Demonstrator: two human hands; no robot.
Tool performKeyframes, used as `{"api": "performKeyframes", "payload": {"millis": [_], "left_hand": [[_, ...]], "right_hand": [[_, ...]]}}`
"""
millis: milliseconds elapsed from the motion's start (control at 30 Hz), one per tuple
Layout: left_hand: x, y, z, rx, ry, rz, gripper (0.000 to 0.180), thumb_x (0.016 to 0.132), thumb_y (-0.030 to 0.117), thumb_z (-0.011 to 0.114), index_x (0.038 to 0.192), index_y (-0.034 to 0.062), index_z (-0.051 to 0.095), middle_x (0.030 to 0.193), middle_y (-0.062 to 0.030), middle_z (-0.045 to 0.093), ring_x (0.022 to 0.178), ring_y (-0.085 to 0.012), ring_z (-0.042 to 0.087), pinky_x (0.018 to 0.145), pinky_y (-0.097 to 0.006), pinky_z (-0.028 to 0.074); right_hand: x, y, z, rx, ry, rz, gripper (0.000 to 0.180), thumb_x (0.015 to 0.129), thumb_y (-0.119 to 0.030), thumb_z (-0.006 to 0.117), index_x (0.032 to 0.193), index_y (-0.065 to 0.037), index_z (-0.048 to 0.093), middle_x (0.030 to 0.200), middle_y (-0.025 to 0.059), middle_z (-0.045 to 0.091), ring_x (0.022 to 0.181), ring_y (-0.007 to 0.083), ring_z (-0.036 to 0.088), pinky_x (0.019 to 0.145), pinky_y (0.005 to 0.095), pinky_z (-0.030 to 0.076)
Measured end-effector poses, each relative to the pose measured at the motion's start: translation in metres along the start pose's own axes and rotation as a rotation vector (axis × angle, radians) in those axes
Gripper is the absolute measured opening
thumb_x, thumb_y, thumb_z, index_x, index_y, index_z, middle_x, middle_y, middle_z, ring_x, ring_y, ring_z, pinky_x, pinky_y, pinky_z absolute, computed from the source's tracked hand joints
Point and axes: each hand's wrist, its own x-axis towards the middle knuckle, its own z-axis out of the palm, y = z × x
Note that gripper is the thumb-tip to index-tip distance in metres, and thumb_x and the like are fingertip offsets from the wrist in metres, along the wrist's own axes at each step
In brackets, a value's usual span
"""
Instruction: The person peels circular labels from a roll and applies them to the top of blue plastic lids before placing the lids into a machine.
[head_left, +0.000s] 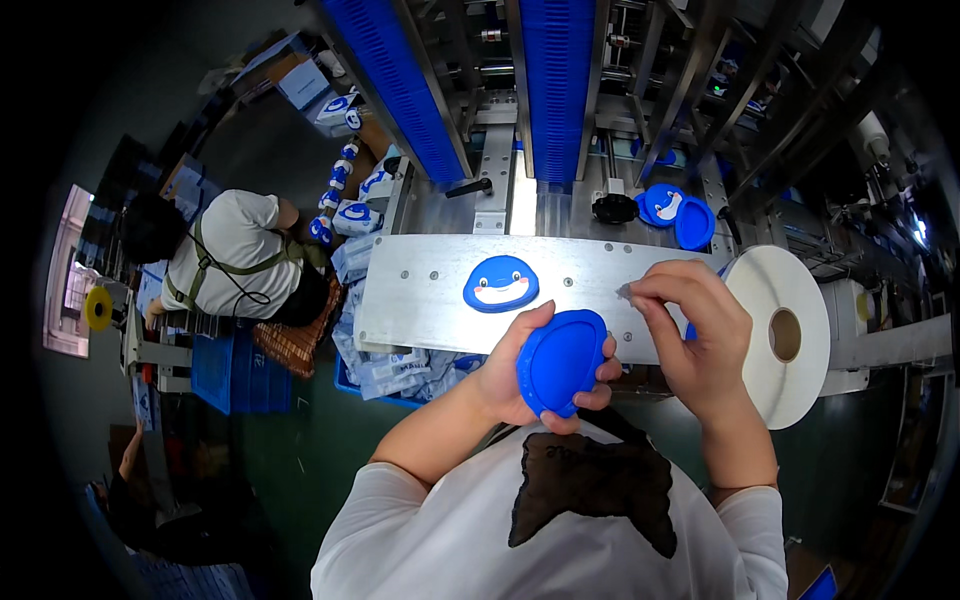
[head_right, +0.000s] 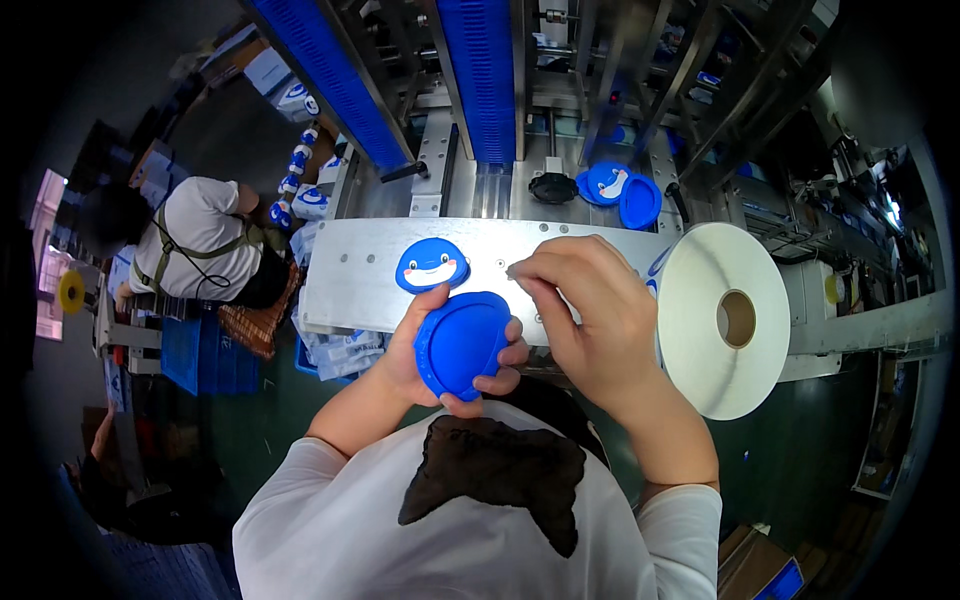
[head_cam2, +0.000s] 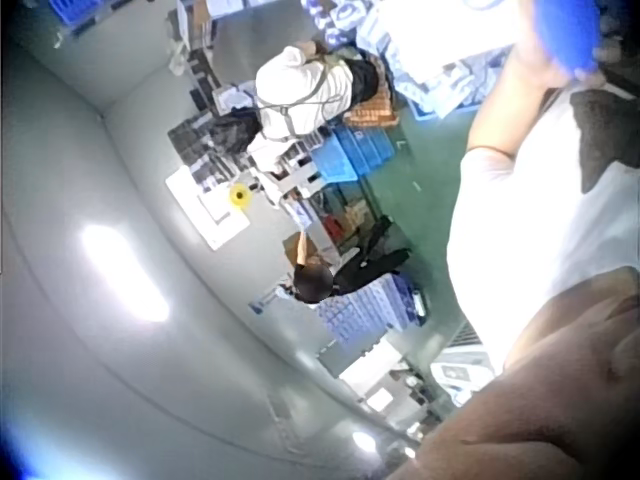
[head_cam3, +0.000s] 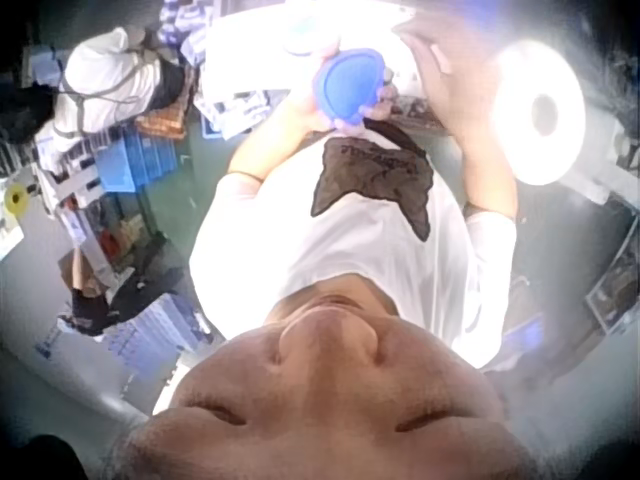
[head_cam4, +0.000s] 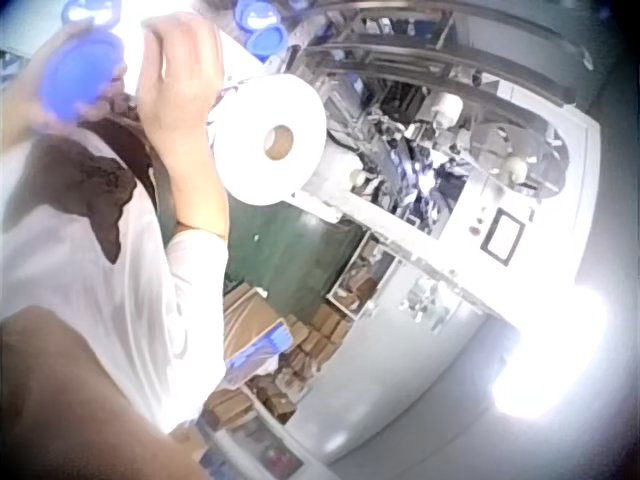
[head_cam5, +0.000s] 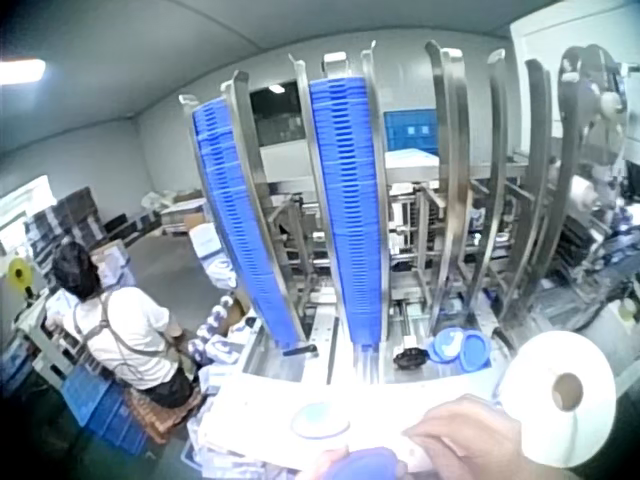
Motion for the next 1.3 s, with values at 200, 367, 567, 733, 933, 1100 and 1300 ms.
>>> {"api": "performKeyframes", "payload": {"millis": [200, 367, 567, 733, 933, 1100, 1300], "left_hand": [[-0.003, 0.001, 0.003, 0.069, 0.11, 0.082, 0.056, 0.094, 0.061, 0.029, 0.113, 0.0149, 0.054, 0.103, -0.0052, 0.059, 0.076, -0.0189, 0.053, 0.05, -0.029, 0.041], [-0.004, 0.0, 0.009, 0.076, 0.169, 0.069, 0.057, 0.094, 0.061, 0.03, 0.113, 0.0141, 0.054, 0.105, -0.0064, 0.059, 0.085, -0.0239, 0.053, 0.049, -0.027, 0.04], [-0.003, 0.0, 0.008, 0.188, 0.132, 0.129, 0.057, 0.094, 0.061, 0.029, 0.113, 0.0131, 0.053, 0.105, -0.0081, 0.057, 0.085, -0.0267, 0.053, 0.047, -0.026, 0.039], [-0.006, 0.0, 0.002, 0.202, 0.176, 0.162, 0.057, 0.093, 0.062, 0.03, 0.109, 0.014, 0.055, 0.103, -0.0066, 0.059, 0.083, -0.0241, 0.055, 0.047, -0.027, 0.039], [-0.004, -0.001, 0.008, 0.18, 0.18, 0.109, 0.054, 0.093, 0.061, 0.032, 0.113, 0.0159, 0.053, 0.102, -0.0058, 0.059, 0.082, -0.0219, 0.054, 0.047, -0.027, 0.039], [-0.006, 0.0, 0.009, 0.113, 0.113, 0.085, 0.054, 0.092, 0.06, 0.034, 0.117, 0.0149, 0.05, 0.1, -0.0066, 0.058, 0.082, -0.0223, 0.053, 0.047, -0.026, 0.04], [-0.005, -0.001, 0.011, 0.278, 0.398, 0.177, 0.055, 0.091, 0.06, 0.036, 0.114, 0.0134, 0.054, 0.098, -0.007, 0.058, 0.081, -0.0227, 0.055, 0.047, -0.026, 0.039]], "right_hand": [[0.0, -0.023, 0.025, 0.197, -0.194, -0.048, 0.019, 0.073, 0.001, 0.069, 0.09, -0.004, 0.065, 0.09, 0.0115, 0.062, 0.075, 0.029, 0.06, 0.069, 0.0359, 0.051], [0.005, -0.014, 0.013, 0.082, -0.085, -0.025, 0.017, 0.072, 0.001, 0.069, 0.089, -0.003, 0.066, 0.088, 0.0106, 0.063, 0.078, 0.027, 0.062, 0.068, 0.0342, 0.052], [0.002, -0.019, 0.017, 0.243, -0.107, 0.089, 0.016, 0.075, -0.001, 0.068, 0.09, -0.003, 0.065, 0.088, 0.0107, 0.063, 0.079, 0.0271, 0.062, 0.069, 0.034, 0.052], [0.001, -0.017, 0.03, 0.176, -0.126, -0.014, 0.016, 0.074, -0.001, 0.069, 0.089, -0.003, 0.066, 0.088, 0.0105, 0.063, 0.077, 0.0259, 0.062, 0.066, 0.0332, 0.052], [-0.003, -0.023, 0.018, 0.172, -0.121, 0.079, 0.015, 0.073, -0.001, 0.069, 0.088, -0.003, 0.066, 0.087, 0.0092, 0.064, 0.078, 0.0268, 0.063, 0.068, 0.0346, 0.052], [0.001, -0.022, 0.008, 0.157, 0.028, 0.173, 0.014, 0.074, -0.001, 0.069, 0.088, -0.004, 0.067, 0.087, 0.0086, 0.065, 0.078, 0.0265, 0.063, 0.068, 0.0344, 0.052], [-0.008, -0.03, 0.033, 0.158, -0.191, 0.044, 0.015, 0.074, 0.002, 0.069, 0.087, -0.004, 0.067, 0.087, 0.0098, 0.064, 0.078, 0.0243, 0.064, 0.067, 0.0322, 0.052]]}}
